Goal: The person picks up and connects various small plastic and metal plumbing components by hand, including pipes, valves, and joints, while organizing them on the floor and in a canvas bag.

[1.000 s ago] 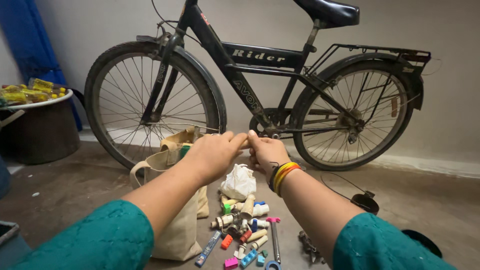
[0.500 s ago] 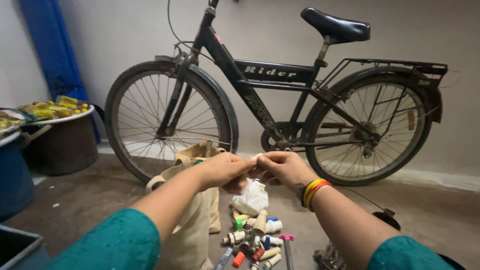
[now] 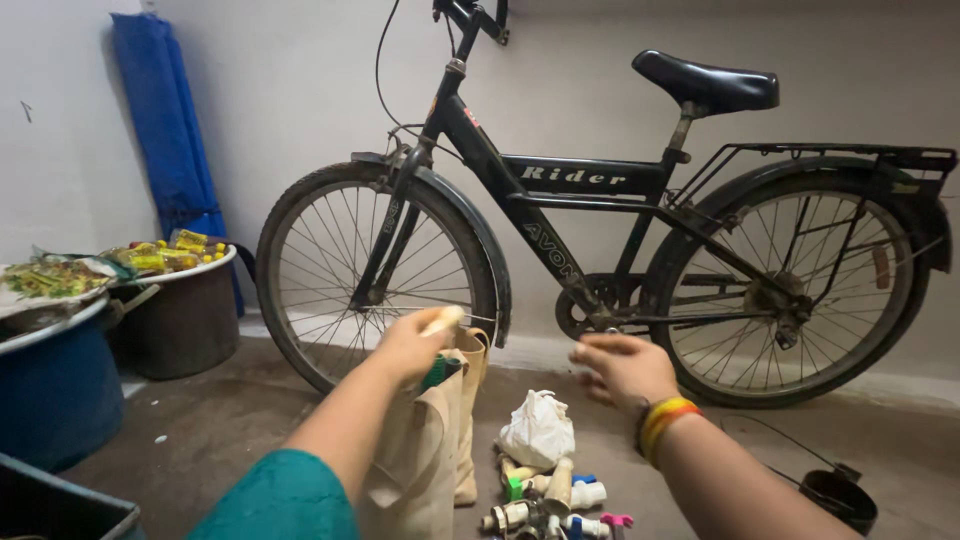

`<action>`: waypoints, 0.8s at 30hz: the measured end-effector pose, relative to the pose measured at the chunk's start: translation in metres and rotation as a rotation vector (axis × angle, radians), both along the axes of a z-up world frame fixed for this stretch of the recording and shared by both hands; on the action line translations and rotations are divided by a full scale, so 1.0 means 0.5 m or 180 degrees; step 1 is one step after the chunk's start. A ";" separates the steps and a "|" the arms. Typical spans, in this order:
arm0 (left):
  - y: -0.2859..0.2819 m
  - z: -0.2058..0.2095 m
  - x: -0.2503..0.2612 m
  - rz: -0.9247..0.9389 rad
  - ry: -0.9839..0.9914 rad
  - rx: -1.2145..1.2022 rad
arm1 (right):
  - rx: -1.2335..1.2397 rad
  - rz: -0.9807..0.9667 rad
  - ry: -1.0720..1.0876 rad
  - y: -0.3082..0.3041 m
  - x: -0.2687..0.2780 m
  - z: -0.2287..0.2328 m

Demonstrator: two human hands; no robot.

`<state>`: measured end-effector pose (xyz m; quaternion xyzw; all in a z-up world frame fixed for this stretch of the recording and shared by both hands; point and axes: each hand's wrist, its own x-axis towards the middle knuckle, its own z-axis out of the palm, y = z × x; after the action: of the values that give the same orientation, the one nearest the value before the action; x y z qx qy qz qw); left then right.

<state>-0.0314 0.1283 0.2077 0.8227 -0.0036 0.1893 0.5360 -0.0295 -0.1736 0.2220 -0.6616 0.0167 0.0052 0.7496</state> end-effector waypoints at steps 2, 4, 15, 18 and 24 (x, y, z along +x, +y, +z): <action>0.051 -0.054 0.024 0.0794 0.0609 0.0667 | -0.0788 -0.0060 0.0171 -0.034 0.010 -0.038; 0.084 -0.099 0.019 0.1132 0.0732 0.1196 | -0.1034 -0.0162 0.0250 -0.064 0.022 -0.076; 0.000 -0.039 -0.117 0.1594 0.1681 0.1675 | -0.1462 0.0262 0.0909 -0.095 0.058 -0.177; -0.013 -0.040 -0.111 0.1600 0.1577 0.2116 | -0.1498 0.0361 0.0879 -0.094 0.069 -0.193; -0.066 -0.060 -0.074 0.1703 0.0712 0.2924 | -0.1537 0.0557 0.0602 -0.083 0.086 -0.219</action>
<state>-0.0686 0.0955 0.1777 0.9596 0.1806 0.2093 0.0516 0.0132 -0.2150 0.1123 -0.8167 0.0302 0.1276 0.5620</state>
